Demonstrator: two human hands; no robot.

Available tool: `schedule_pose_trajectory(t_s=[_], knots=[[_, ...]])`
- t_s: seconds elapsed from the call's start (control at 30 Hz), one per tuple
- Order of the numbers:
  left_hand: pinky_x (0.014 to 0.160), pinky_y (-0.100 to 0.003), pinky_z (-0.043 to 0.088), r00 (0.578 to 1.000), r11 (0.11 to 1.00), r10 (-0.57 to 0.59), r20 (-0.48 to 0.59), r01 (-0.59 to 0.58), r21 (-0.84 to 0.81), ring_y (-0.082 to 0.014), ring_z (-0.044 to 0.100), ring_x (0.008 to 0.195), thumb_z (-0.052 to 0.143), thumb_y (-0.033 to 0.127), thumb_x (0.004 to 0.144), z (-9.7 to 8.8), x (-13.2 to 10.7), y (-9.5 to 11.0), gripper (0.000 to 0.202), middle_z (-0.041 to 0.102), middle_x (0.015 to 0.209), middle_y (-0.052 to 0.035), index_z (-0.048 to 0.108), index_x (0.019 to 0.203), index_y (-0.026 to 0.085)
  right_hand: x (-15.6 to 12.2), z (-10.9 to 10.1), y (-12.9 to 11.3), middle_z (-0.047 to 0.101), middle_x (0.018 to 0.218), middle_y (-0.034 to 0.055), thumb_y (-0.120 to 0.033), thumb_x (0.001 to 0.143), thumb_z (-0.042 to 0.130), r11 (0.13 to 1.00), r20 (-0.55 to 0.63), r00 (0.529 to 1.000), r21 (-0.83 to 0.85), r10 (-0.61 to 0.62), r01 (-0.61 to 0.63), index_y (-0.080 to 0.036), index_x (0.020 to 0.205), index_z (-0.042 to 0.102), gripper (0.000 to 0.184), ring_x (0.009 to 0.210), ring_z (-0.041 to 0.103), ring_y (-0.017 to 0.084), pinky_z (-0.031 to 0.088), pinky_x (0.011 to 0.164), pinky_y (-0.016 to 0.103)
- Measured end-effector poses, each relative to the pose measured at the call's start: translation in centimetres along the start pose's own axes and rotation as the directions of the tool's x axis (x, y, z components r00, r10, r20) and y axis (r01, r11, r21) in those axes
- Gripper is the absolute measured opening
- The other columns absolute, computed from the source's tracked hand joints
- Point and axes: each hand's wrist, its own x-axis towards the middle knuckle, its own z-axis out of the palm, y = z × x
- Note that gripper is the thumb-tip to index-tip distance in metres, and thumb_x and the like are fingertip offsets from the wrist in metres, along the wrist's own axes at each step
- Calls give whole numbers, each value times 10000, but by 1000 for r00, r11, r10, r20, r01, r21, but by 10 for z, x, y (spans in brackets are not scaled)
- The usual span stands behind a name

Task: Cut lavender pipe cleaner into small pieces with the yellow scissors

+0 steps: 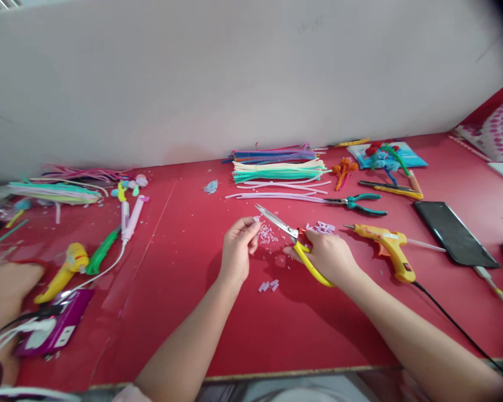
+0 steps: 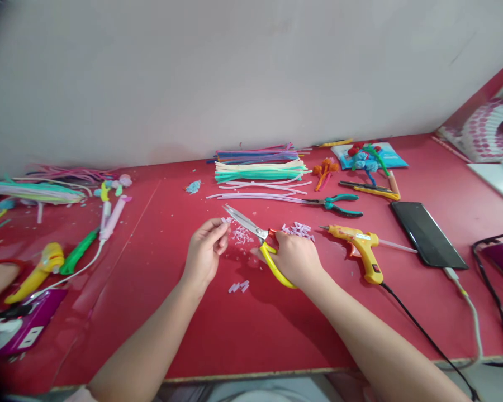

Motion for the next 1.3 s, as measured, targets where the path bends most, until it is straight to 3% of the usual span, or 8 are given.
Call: schedule_pose_trajectory(t_s=[0.2,0.37,0.43,0.53,0.77,0.9,1.1,1.3], knots=[[363,-155,209,986,992,-117,119,110,64,-30,360,423,566,290,675,4,-4,-3,143,473,576,32,523,726,164,1,-3,-3,499,532,1,-485,707,422,960,-6,999,277,-40,40,-190,628,461,308,484,447,115,243,457,210],[381,-168,212,908,962,-246,340,186,199,-37,348,432,546,295,699,10,-11,-5,149,452,568,32,549,759,159,-1,-8,-11,449,547,-31,-385,719,424,680,53,996,733,-78,14,-172,710,483,221,486,406,86,297,456,189],[393,-175,220,871,951,-278,404,191,243,-39,348,442,537,301,705,11,-14,-5,158,464,592,26,559,758,154,-3,-11,-12,431,533,-45,-354,716,434,577,55,996,817,-74,-3,-170,722,484,190,475,397,77,315,466,187],[414,-182,239,832,933,-322,453,198,299,-44,357,458,537,305,703,12,-15,-4,166,481,618,20,569,756,151,-4,-14,-12,415,505,-54,-319,701,448,527,73,995,849,-68,-26,-172,674,477,153,456,390,70,315,455,182],[557,-204,344,886,925,-236,398,81,370,-86,453,582,576,273,669,13,-17,-5,142,529,645,4,589,726,144,-4,-8,-11,407,511,-56,-256,672,441,595,77,996,803,-50,-32,-176,636,453,88,463,382,64,292,439,169],[551,-207,345,903,932,-203,379,59,358,-85,448,572,581,261,663,14,-17,-7,123,519,619,5,584,673,139,-2,-6,-9,451,545,-36,-299,682,450,701,33,997,713,-77,30,-172,646,459,133,498,409,78,281,449,177],[378,-170,218,984,985,-132,122,116,131,-38,351,412,617,252,628,5,-7,-9,137,447,514,49,563,718,164,0,-7,-3,499,538,-10,-446,676,471,943,-23,998,326,-57,62,-188,652,468,259,487,449,101,244,452,195],[359,-154,194,1000,999,-17,-18,16,-46,-16,343,407,612,220,621,-1,0,-8,123,493,568,40,573,722,160,-5,-1,-9,552,570,12,-541,680,436,993,-10,998,105,-58,59,-198,700,460,345,522,519,137,243,471,208]])
